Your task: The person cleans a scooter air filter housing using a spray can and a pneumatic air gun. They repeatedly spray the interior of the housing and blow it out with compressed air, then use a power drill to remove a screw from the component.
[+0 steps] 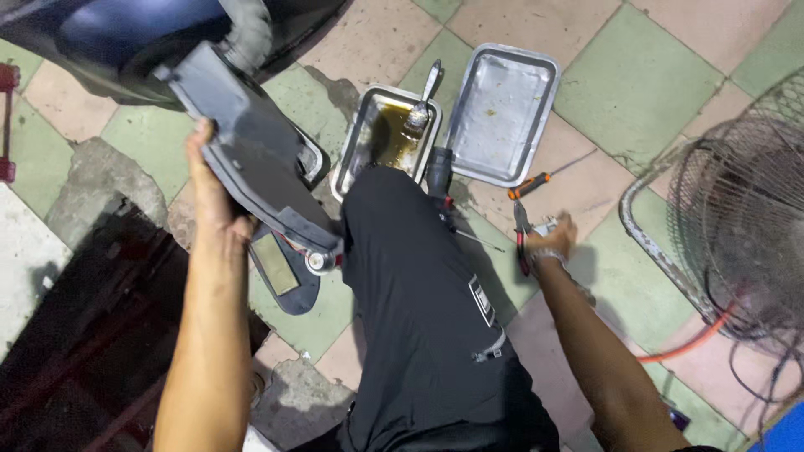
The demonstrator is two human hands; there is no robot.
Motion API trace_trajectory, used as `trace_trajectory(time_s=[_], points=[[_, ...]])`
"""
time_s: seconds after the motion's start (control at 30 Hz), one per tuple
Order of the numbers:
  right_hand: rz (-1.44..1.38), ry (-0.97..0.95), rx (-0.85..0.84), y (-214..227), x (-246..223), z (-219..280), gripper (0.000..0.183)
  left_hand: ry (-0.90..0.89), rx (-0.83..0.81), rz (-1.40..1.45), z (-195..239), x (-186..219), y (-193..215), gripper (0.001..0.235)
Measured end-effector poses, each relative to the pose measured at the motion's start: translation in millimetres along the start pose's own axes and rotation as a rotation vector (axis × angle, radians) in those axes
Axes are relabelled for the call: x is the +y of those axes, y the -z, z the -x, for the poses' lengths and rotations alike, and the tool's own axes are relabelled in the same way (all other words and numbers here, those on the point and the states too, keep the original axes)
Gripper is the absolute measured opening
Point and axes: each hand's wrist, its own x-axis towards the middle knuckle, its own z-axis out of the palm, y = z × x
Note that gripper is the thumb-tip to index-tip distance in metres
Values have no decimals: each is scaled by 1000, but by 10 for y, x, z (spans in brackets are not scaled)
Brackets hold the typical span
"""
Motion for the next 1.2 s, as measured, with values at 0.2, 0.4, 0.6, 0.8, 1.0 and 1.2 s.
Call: trace_trajectory(time_s=[0.2,0.4,0.6,0.8,1.0,1.2], points=[[192,-169,-251,-384,617,-69,98,152,-124,239,8,-233,123,65],[145,-133,-292,-399,881,-437,98,154,-61,390,250,-331,189,71],[-284,316,-30,176,770,-398,61,117,-14,464,529,-486,487,74],[-335,565,-138,1794,-896,39,33,146,181,278,847,-500,1198,83],[-452,867,-661,2705,-2692,796,32,-132,519,-794,1217,-476,1738,102],[-17,1440,-840,1905,-3748,1492,50,-614,420,-1377,1797,-446,1913,119]])
